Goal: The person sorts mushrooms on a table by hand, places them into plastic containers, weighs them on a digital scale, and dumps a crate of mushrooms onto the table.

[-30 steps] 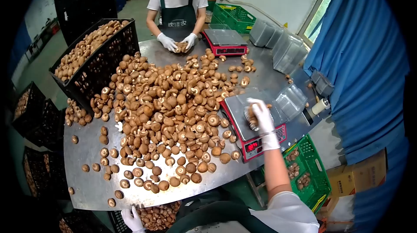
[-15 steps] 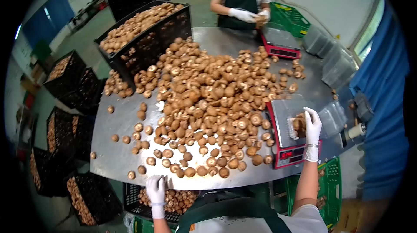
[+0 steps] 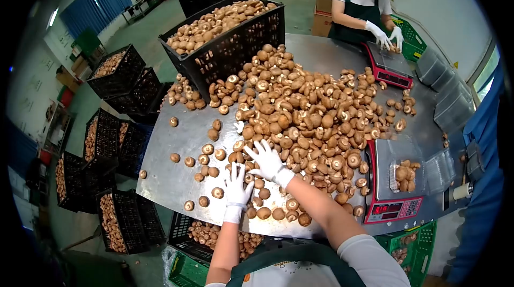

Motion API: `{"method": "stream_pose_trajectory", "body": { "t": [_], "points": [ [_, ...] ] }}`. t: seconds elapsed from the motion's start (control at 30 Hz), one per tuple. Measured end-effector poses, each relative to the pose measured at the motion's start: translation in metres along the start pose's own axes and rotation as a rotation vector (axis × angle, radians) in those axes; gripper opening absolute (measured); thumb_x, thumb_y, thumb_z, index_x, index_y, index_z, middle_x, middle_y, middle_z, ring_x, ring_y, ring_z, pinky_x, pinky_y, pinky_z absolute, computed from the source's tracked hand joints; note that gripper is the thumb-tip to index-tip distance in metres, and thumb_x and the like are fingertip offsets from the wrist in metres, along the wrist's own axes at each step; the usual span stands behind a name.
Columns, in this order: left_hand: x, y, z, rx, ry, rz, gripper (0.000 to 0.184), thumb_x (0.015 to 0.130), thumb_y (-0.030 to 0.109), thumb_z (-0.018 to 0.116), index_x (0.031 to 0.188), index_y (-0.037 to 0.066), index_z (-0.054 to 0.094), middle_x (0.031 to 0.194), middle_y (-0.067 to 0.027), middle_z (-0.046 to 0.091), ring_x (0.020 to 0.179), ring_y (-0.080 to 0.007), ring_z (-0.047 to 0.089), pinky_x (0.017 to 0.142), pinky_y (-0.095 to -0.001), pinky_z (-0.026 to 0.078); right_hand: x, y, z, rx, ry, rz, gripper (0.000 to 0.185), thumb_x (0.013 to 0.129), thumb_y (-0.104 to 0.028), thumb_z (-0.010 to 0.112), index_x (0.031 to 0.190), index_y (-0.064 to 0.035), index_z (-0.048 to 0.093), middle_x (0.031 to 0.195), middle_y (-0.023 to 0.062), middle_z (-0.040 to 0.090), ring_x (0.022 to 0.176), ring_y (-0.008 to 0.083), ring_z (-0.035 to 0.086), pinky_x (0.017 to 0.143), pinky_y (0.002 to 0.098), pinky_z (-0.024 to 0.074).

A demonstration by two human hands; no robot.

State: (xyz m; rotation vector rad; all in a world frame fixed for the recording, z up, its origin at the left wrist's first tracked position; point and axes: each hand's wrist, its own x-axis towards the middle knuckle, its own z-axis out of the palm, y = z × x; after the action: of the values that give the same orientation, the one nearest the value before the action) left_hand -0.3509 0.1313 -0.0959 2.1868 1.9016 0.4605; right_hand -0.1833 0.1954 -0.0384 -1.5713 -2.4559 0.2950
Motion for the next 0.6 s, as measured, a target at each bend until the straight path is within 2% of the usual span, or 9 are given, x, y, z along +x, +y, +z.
{"method": "stream_pose_trajectory", "body": {
  "t": [0.13,0.2,0.23,0.27,0.33,0.37,0.5,0.53,0.6],
  "points": [
    [-0.032,-0.005,-0.030,-0.088,-0.101,0.170,0.064,0.081,0.042,0.062,0.138,0.019,0.045,0.147,-0.0126,0.034,0.126,-0.0356,0.039,0.107,-0.0548,0.024,-0.030,-0.001,0.019,0.124,-0.025,-0.164,0.063,0.080,-0.023,0.064,0.138,-0.0213,0.042,0.124,0.0139,0.050,0.112,0.0317,0.051,0.087,0.0432,0.0467],
    [-0.043,-0.003,-0.035,-0.091,-0.129,0.248,0.065,0.079,0.040,0.065,0.138,0.022,0.045,0.144,-0.0105,0.040,0.126,-0.0359,0.041,0.108,-0.0539,0.023,-0.046,0.003,0.026,0.109,0.136,-0.251,0.063,0.080,-0.014,0.059,0.140,-0.0205,0.040,0.119,0.0123,0.051,0.108,0.0292,0.052,0.085,0.0388,0.0482],
    [-0.047,-0.002,-0.040,-0.069,-0.176,0.278,0.063,0.079,0.042,0.064,0.137,0.023,0.046,0.143,-0.0095,0.043,0.125,-0.0353,0.042,0.108,-0.0552,0.021,-0.054,0.000,0.013,0.198,0.064,-0.223,0.065,0.078,-0.006,0.055,0.140,-0.0200,0.041,0.121,0.0118,0.050,0.108,0.0292,0.052,0.087,0.0382,0.0471],
    [-0.047,-0.002,-0.047,0.000,-0.158,0.349,0.053,0.080,0.039,0.065,0.129,0.023,0.055,0.137,-0.0095,0.049,0.121,-0.0355,0.047,0.107,-0.0526,0.027,-0.060,0.000,0.003,0.237,-0.029,-0.179,0.068,0.075,-0.003,0.054,0.140,-0.0194,0.041,0.127,0.0113,0.048,0.111,0.0295,0.051,0.089,0.0380,0.0465],
    [-0.038,-0.009,-0.051,-0.291,-0.157,0.311,0.035,0.082,0.033,0.066,0.113,0.016,0.066,0.124,-0.0103,0.059,0.117,-0.0348,0.051,0.104,-0.0479,0.033,-0.070,0.006,-0.006,0.280,0.005,-0.193,0.068,0.072,0.002,0.052,0.137,-0.0177,0.046,0.127,0.0126,0.050,0.108,0.0319,0.053,0.091,0.0389,0.0462],
    [-0.030,-0.011,-0.055,-0.488,-0.055,0.276,0.024,0.080,0.024,0.069,0.101,0.011,0.071,0.109,-0.0094,0.066,0.106,-0.0300,0.059,0.096,-0.0416,0.043,-0.075,0.012,-0.008,0.288,0.025,-0.229,0.072,0.069,0.005,0.050,0.138,-0.0171,0.045,0.129,0.0139,0.049,0.109,0.0322,0.052,0.092,0.0385,0.0456],
    [0.015,-0.019,-0.065,-0.623,0.134,0.027,0.016,0.081,0.014,0.069,0.095,0.005,0.068,0.097,-0.0115,0.067,0.091,-0.0261,0.064,0.080,-0.0348,0.051,-0.078,0.025,-0.032,0.394,-0.125,0.033,0.060,0.078,0.004,0.045,0.134,-0.0167,0.050,0.112,0.0120,0.060,0.094,0.0254,0.061,0.082,0.0358,0.0504],
    [0.037,-0.020,-0.069,-0.618,0.134,0.019,0.018,0.081,0.014,0.069,0.096,0.004,0.067,0.095,-0.0118,0.067,0.089,-0.0276,0.064,0.079,-0.0351,0.051,-0.075,0.036,-0.034,0.346,-0.018,0.091,0.046,0.086,-0.010,0.055,0.131,-0.0173,0.053,0.097,0.0083,0.062,0.070,0.0224,0.061,0.062,0.0308,0.0509],
    [0.078,-0.026,-0.053,-0.527,0.224,0.045,0.023,0.083,0.017,0.067,0.103,0.004,0.064,0.098,-0.0130,0.066,0.092,-0.0288,0.063,0.083,-0.0354,0.049,-0.054,0.066,-0.046,0.402,0.208,0.044,0.045,0.084,-0.021,0.064,0.128,-0.0161,0.055,0.091,0.0067,0.063,0.066,0.0222,0.061,0.060,0.0301,0.0514]
  ]
}}
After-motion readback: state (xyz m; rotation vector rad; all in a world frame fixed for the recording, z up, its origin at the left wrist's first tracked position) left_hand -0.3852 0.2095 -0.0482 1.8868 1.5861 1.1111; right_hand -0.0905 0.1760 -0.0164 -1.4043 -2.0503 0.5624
